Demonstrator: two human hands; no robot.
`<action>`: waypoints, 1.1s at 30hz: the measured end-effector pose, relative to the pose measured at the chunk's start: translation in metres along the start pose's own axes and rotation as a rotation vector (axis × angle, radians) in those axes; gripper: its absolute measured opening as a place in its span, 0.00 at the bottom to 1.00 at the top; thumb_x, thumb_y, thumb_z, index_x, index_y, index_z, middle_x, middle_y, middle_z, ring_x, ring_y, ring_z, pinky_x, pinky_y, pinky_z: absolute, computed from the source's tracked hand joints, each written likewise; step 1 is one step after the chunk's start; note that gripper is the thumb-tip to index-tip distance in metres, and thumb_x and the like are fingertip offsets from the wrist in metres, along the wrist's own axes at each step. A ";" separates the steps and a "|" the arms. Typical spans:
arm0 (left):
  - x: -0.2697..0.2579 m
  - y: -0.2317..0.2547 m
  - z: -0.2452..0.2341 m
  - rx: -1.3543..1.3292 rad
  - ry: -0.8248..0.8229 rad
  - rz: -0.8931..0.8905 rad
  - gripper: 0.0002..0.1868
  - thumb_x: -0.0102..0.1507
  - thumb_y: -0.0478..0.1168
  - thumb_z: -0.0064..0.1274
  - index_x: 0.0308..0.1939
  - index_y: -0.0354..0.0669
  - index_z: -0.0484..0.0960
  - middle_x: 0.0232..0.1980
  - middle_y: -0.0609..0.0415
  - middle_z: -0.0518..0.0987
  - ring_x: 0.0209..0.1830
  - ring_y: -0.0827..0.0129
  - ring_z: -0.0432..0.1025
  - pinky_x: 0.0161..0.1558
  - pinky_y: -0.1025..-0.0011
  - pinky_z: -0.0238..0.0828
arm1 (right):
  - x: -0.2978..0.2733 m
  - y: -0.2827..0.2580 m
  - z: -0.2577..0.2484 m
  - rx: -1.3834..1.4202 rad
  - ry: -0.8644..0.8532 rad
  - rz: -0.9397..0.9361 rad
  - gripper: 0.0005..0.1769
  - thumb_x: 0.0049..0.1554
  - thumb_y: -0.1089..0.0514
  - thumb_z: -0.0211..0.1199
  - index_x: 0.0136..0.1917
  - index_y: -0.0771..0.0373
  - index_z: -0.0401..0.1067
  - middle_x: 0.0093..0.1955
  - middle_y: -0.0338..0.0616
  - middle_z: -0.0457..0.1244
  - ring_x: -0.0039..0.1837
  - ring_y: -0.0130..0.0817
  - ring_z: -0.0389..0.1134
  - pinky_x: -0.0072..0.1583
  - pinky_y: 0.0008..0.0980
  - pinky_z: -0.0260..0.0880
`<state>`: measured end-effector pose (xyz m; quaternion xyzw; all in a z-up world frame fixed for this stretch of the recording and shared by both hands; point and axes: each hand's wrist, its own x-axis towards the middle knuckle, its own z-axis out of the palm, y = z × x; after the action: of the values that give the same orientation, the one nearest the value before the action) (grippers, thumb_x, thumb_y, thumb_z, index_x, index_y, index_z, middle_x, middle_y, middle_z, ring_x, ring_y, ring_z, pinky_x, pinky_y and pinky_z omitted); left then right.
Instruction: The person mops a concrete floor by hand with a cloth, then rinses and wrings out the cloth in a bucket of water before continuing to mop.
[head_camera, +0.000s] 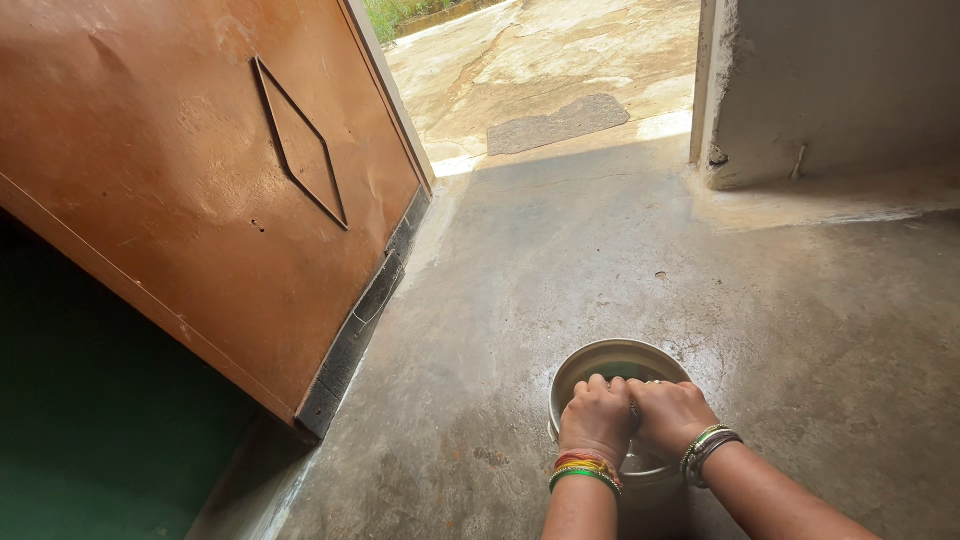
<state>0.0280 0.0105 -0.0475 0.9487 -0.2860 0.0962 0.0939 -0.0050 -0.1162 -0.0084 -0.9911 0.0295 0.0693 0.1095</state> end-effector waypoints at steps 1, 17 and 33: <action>0.001 0.001 -0.003 -0.015 -0.042 -0.029 0.09 0.63 0.36 0.55 0.47 0.42 0.75 0.47 0.45 0.77 0.47 0.51 0.76 0.45 0.59 0.79 | 0.001 -0.001 0.003 -0.019 0.001 0.002 0.17 0.51 0.49 0.65 0.54 0.49 0.69 0.53 0.36 0.69 0.64 0.35 0.69 0.67 0.42 0.64; 0.021 0.011 -0.091 -0.280 -0.621 -0.305 0.19 0.55 0.40 0.57 0.50 0.43 0.87 0.54 0.41 0.83 0.55 0.51 0.77 0.58 0.58 0.75 | -0.015 -0.012 -0.014 -0.038 -0.024 0.019 0.25 0.57 0.59 0.55 0.66 0.47 0.53 0.50 0.37 0.70 0.62 0.38 0.70 0.68 0.43 0.61; 0.057 -0.003 -0.051 -0.403 -0.848 -0.326 0.20 0.47 0.39 0.65 0.43 0.37 0.89 0.48 0.41 0.85 0.49 0.56 0.81 0.50 0.63 0.78 | -0.009 -0.006 0.002 -0.023 0.133 0.047 0.23 0.56 0.47 0.63 0.60 0.51 0.59 0.50 0.40 0.69 0.60 0.39 0.70 0.64 0.44 0.65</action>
<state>0.0692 -0.0050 0.0151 0.8997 -0.1597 -0.3714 0.1648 -0.0139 -0.1096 -0.0073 -0.9938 0.0594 0.0061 0.0942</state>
